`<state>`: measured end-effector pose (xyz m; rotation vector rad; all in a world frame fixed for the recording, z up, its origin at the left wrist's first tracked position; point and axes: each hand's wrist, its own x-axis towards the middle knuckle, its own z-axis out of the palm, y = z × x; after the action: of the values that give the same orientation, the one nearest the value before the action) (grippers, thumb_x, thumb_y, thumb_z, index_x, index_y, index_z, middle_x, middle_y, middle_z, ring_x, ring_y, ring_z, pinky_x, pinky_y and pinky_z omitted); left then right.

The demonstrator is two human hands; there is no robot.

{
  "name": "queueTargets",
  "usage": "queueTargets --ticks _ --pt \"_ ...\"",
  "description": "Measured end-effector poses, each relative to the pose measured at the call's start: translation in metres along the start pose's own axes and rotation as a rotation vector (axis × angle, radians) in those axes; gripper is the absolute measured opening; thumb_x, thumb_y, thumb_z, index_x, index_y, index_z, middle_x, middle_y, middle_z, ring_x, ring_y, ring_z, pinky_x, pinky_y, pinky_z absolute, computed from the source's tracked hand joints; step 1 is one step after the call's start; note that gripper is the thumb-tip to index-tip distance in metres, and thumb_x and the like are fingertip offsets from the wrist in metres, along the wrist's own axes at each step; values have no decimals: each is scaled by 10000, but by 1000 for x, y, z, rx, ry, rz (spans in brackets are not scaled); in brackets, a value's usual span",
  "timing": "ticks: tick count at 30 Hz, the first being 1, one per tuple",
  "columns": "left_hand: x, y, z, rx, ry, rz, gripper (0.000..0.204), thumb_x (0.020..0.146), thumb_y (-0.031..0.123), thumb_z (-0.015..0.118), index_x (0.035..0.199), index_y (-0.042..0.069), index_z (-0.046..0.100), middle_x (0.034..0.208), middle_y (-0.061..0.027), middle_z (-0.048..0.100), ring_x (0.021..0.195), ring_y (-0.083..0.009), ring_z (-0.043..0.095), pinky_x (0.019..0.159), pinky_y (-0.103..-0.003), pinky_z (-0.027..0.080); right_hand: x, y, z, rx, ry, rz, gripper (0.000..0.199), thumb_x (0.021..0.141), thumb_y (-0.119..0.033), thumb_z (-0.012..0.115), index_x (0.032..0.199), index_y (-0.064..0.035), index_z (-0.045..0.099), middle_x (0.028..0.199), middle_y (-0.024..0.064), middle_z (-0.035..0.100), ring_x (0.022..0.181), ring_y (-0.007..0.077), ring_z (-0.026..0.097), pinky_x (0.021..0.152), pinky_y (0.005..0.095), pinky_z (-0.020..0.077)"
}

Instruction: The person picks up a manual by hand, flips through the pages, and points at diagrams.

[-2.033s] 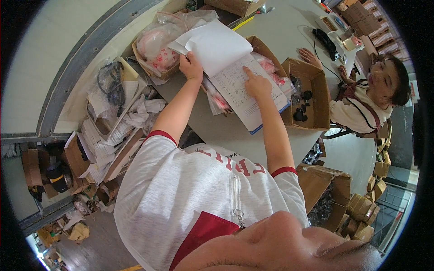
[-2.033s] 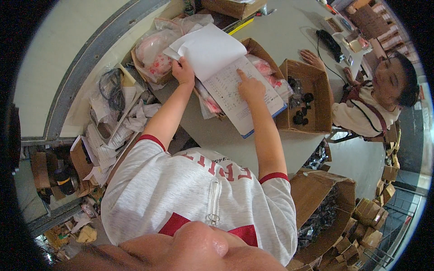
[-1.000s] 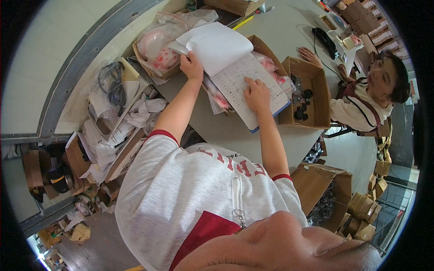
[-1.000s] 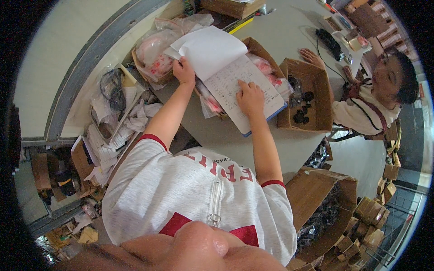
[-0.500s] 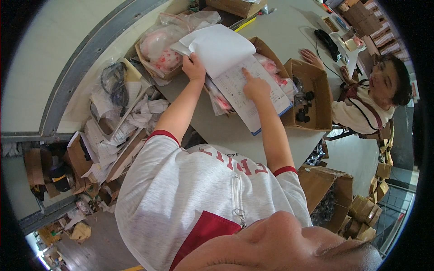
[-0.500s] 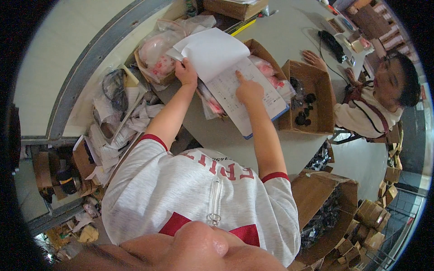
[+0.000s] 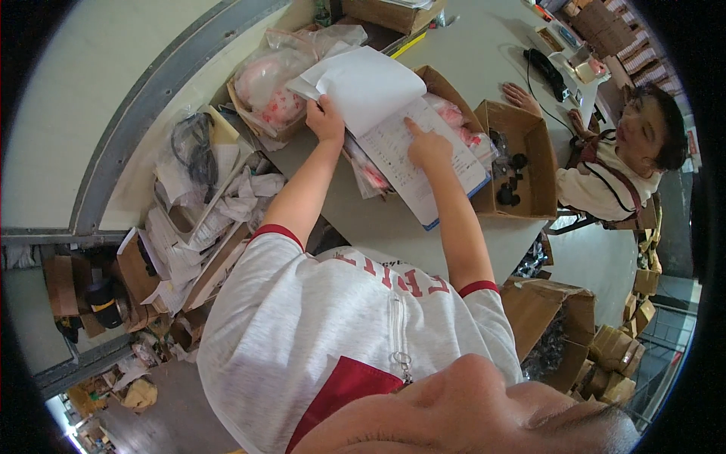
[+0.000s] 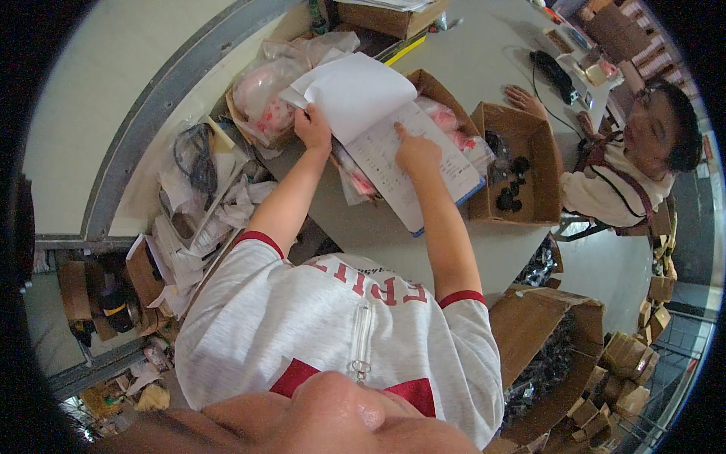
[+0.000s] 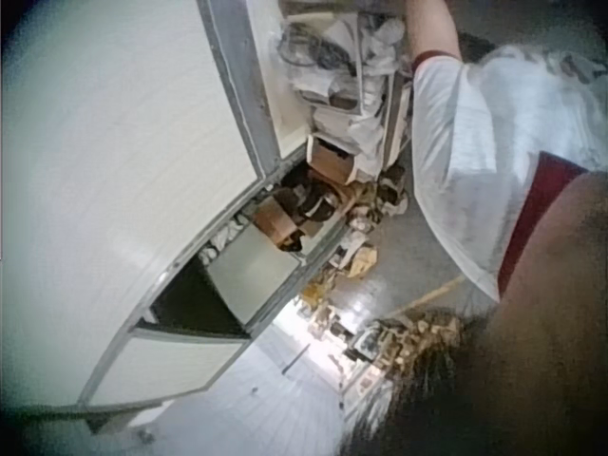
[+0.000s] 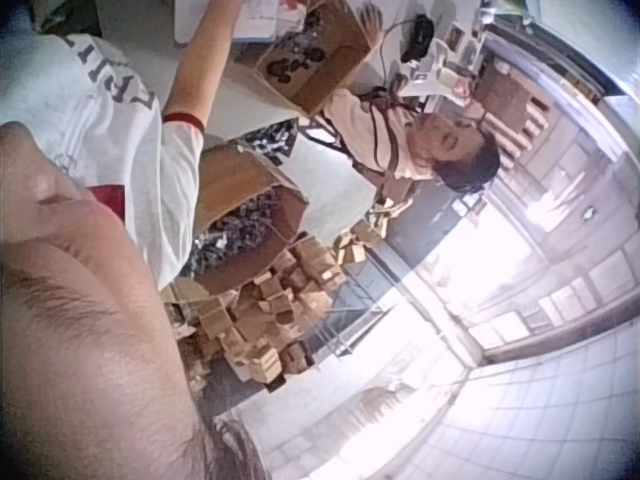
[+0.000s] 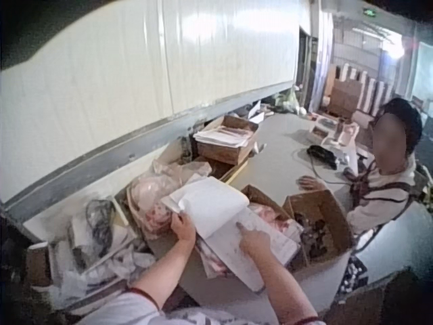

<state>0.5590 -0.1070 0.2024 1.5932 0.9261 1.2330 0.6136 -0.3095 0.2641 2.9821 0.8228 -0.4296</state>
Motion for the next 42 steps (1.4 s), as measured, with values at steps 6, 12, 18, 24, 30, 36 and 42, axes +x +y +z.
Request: queueTargets --ticks 6,12,18,24,30,36,42 --pt "1 1 -2 40 -38 -27 342 875 287 495 879 -53 538 844 -246 600 798 -379 578 718 -438 433 -3 5 3 34 -13 4 603 815 -175 475 1377 -360 356 1036 159 643 958 316 629 813 423 483" --pt "3 -6 2 8 -1 27 329 878 283 510 838 -43 519 778 -229 586 738 -372 570 687 -437 430 -9 7 0 69 -13 1 632 806 -159 470 1388 -363 333 1050 164 636 958 322 627 814 426 482" --pt "3 -7 1 19 -41 -21 319 883 280 501 938 -31 550 860 -206 613 799 -346 583 738 -418 441 -6 1 -5 52 -68 24 659 815 -153 454 1406 -389 284 1082 166 626 978 314 622 838 426 479" --pt "3 -12 5 15 43 83 322 882 285 519 809 -28 506 728 -227 583 697 -399 570 645 -455 429 -2 1 -5 33 -95 30 649 830 -151 436 1405 -405 275 1094 158 623 990 301 621 850 419 479" --pt "1 -6 3 12 31 71 321 887 283 516 821 -31 508 731 -224 585 699 -393 570 649 -449 432 -9 7 4 116 -7 18 533 840 -175 437 1360 -291 402 1062 145 625 957 330 619 804 428 485" --pt "-1 9 0 -14 9 74 308 889 266 511 827 -35 506 737 -221 584 706 -377 572 654 -440 433 -44 31 52 369 421 -301 344 816 -184 529 1153 -191 601 961 123 576 918 318 555 822 432 440" --pt "4 -9 2 2 5 48 310 890 260 507 818 -40 502 743 -218 585 705 -373 569 655 -435 434 -88 22 59 337 562 -323 351 802 -203 563 1148 -166 601 1149 90 532 1086 297 457 968 477 316"
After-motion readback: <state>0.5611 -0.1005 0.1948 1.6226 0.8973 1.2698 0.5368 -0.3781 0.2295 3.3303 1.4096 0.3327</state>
